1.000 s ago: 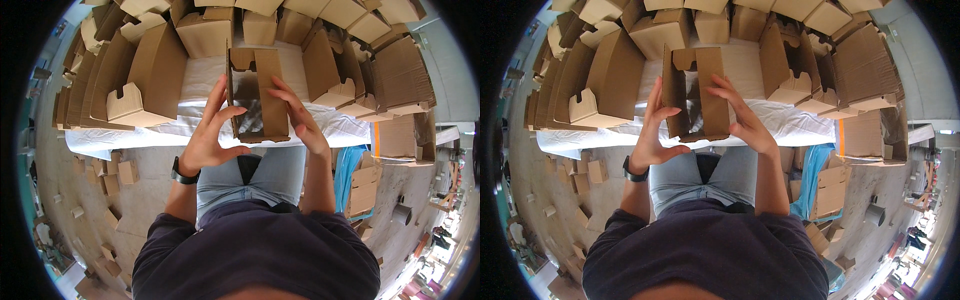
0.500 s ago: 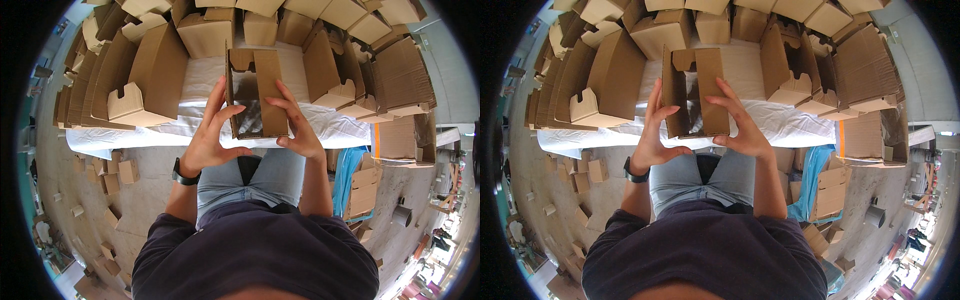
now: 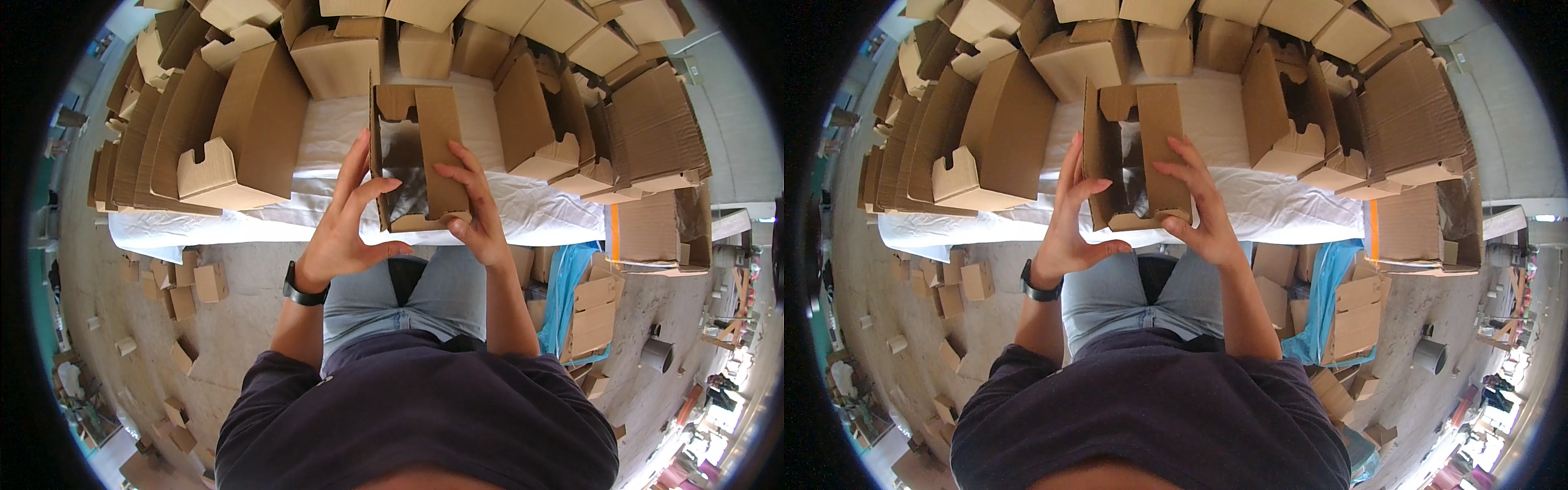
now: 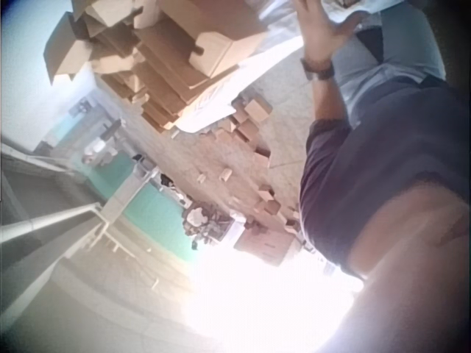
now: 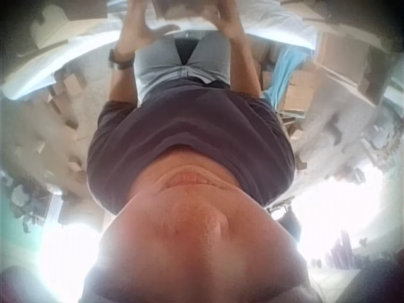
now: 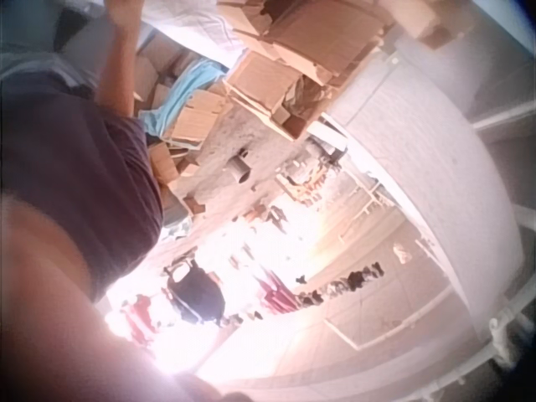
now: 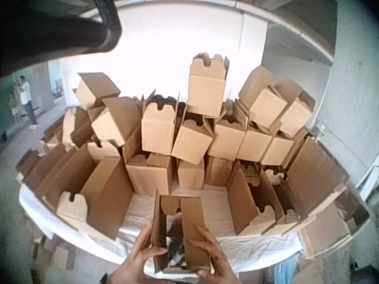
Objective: The person picks up flat cardboard sheets from the floor, folds them into rectangular boxes by hand, and stacks them on a table among other finished boxes.
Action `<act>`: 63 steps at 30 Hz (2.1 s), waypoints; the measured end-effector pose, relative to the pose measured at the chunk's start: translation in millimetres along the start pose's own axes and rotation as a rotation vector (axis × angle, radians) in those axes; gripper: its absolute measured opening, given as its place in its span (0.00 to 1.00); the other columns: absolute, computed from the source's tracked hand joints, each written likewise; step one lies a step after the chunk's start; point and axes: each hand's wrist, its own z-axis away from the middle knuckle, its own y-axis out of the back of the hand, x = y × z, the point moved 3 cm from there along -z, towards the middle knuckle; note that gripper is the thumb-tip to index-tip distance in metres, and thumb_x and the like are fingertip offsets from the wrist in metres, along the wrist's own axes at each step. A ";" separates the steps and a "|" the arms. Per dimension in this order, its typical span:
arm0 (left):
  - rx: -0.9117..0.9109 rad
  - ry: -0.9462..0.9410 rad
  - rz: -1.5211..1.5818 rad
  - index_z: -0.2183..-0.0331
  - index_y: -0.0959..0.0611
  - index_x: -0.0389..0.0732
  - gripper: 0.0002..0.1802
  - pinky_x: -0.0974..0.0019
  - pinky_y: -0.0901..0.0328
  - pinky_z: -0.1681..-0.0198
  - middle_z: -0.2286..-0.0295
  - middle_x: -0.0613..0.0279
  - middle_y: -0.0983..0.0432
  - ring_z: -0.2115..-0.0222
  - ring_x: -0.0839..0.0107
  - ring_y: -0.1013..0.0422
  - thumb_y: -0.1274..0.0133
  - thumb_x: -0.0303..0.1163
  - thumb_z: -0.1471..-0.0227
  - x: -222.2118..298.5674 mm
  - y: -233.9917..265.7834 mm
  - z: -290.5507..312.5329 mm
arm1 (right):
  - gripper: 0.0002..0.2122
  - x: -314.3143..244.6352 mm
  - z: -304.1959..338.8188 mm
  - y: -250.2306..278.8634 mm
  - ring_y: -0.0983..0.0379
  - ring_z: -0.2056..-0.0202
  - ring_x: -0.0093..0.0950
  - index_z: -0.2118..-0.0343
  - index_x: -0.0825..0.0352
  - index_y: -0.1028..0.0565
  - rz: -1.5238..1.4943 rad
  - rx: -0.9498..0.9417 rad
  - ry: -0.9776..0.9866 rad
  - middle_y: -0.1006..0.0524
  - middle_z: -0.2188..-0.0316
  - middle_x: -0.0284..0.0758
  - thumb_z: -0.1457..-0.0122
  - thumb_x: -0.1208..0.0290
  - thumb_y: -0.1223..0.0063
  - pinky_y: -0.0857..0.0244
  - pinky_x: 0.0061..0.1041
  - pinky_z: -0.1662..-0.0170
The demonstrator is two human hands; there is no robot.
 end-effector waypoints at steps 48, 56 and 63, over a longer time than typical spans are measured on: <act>-0.042 -0.016 -0.618 0.41 0.33 0.41 0.43 0.44 0.57 0.35 0.37 0.51 0.48 0.36 0.48 0.54 0.38 0.47 0.55 -8.2 -6.8 -23.8 | 0.04 7.3 -34.6 -22.6 0.37 0.41 0.44 0.70 0.68 0.25 0.258 0.417 0.215 0.33 0.44 0.47 0.49 0.82 0.45 0.42 0.36 0.41; -0.101 0.030 -0.669 0.43 0.30 0.43 0.39 0.48 0.54 0.35 0.40 0.61 0.41 0.36 0.55 0.51 0.38 0.43 0.55 -4.4 -7.9 -24.7 | 0.08 12.6 -29.5 -23.2 0.42 0.38 0.47 0.61 0.68 0.30 0.178 0.382 0.204 0.35 0.43 0.47 0.44 0.82 0.52 0.46 0.38 0.39; -0.115 0.008 -0.660 0.46 0.28 0.41 0.38 0.51 0.47 0.37 0.43 0.62 0.36 0.38 0.56 0.46 0.36 0.42 0.58 -3.2 -6.2 -29.9 | 0.08 15.6 -26.8 -20.1 0.43 0.38 0.47 0.59 0.69 0.33 0.232 0.344 0.218 0.35 0.42 0.48 0.41 0.83 0.58 0.47 0.37 0.38</act>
